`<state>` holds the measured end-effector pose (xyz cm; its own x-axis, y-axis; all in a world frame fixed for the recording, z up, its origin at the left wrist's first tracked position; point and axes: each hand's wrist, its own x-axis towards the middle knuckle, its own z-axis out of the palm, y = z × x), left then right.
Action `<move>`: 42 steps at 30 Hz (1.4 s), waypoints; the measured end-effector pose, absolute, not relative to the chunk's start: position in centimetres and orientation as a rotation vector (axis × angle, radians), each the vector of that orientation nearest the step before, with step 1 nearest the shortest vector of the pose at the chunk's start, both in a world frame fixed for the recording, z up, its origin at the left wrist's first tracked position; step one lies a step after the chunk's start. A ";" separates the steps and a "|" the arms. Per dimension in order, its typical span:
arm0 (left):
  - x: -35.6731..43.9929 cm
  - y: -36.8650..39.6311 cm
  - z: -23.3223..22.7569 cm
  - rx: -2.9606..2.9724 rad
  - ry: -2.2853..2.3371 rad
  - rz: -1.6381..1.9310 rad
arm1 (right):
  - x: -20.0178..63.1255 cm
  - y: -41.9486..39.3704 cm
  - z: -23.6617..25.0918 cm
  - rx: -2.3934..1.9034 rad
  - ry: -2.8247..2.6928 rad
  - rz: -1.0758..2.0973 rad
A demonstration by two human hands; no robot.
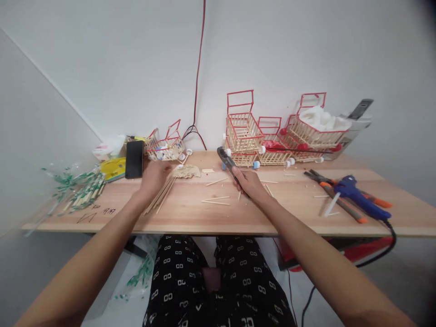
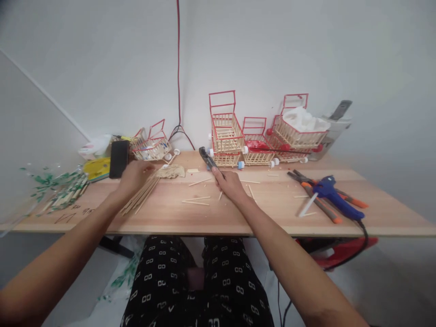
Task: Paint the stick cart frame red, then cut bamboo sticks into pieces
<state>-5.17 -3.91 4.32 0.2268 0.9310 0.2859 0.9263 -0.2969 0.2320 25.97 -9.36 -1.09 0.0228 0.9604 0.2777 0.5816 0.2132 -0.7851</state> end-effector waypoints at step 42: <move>6.0 4.3 2.1 2.584 1.377 0.360 | 26.0 -9.3 -0.8 -1.470 -1.650 0.558</move>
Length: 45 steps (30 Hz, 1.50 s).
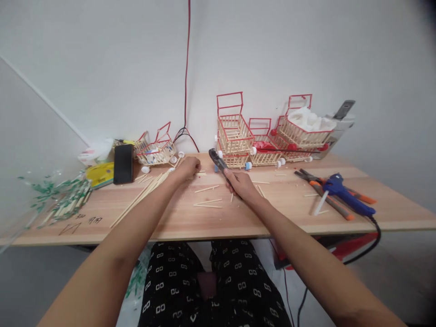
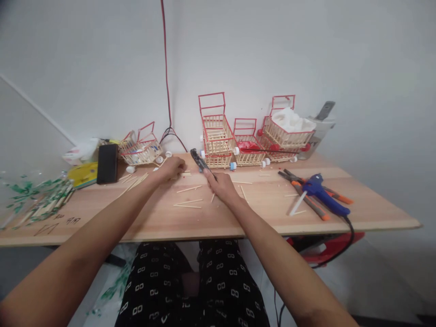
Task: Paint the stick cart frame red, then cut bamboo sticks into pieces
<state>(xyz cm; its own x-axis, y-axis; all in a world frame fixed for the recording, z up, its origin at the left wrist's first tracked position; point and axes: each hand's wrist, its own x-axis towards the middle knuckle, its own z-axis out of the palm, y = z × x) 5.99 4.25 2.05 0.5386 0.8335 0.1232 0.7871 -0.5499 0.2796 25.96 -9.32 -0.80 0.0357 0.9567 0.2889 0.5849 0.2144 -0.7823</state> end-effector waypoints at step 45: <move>9.4 -6.2 0.3 1.280 0.664 0.747 | 25.3 -8.9 -0.3 -1.165 -1.455 0.790</move>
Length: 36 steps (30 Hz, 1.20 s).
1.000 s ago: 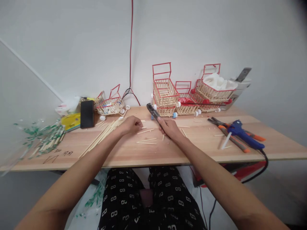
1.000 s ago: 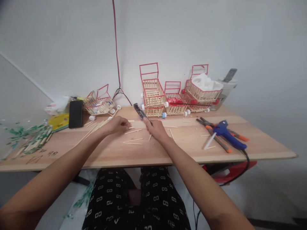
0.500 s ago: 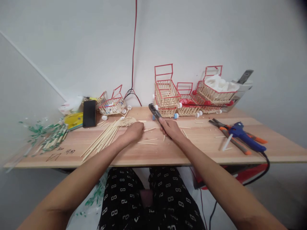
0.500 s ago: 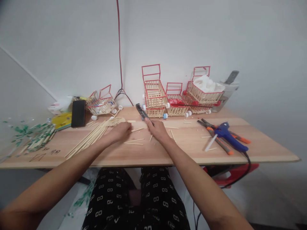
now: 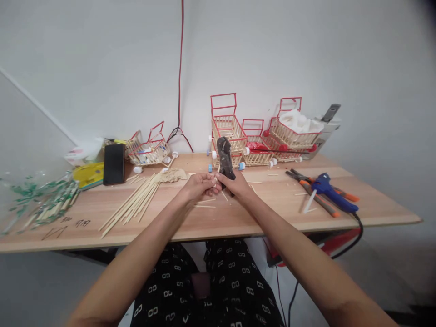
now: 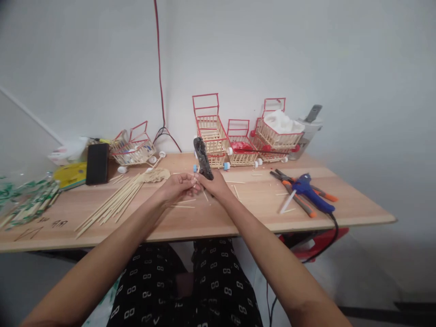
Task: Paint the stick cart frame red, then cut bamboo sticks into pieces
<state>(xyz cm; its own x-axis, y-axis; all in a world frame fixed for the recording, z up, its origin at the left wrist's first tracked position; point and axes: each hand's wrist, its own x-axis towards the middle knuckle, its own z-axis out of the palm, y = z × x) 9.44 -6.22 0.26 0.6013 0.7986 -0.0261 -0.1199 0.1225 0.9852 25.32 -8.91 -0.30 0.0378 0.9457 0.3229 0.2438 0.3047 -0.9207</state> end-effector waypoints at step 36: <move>10.1 -7.5 -0.3 1.297 0.737 0.887 | 25.5 -8.4 -1.3 -1.265 -1.379 0.760</move>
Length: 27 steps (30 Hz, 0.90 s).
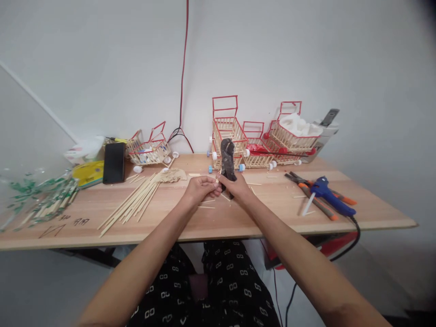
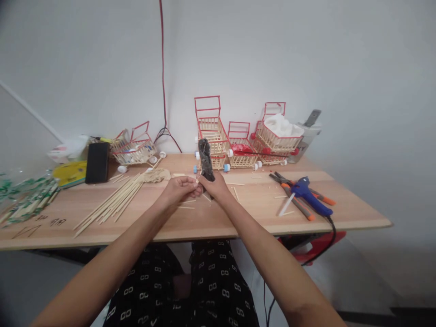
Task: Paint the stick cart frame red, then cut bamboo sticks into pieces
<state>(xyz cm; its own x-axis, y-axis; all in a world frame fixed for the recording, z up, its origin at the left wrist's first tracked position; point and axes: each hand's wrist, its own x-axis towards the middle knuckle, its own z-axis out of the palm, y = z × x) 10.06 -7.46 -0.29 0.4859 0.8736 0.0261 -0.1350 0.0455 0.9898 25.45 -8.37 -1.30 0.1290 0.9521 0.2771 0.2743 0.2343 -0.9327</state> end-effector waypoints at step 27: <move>3.5 -11.3 5.1 1.826 1.037 1.157 | 24.8 -16.1 6.5 -1.614 -1.981 1.018</move>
<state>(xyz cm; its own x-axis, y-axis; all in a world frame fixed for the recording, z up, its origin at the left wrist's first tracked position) 3.46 -11.31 5.09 0.2710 0.8986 0.3452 0.2448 -0.4112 0.8781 24.84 -16.13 6.53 -0.2621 0.9544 -0.1432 0.6722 0.0741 -0.7366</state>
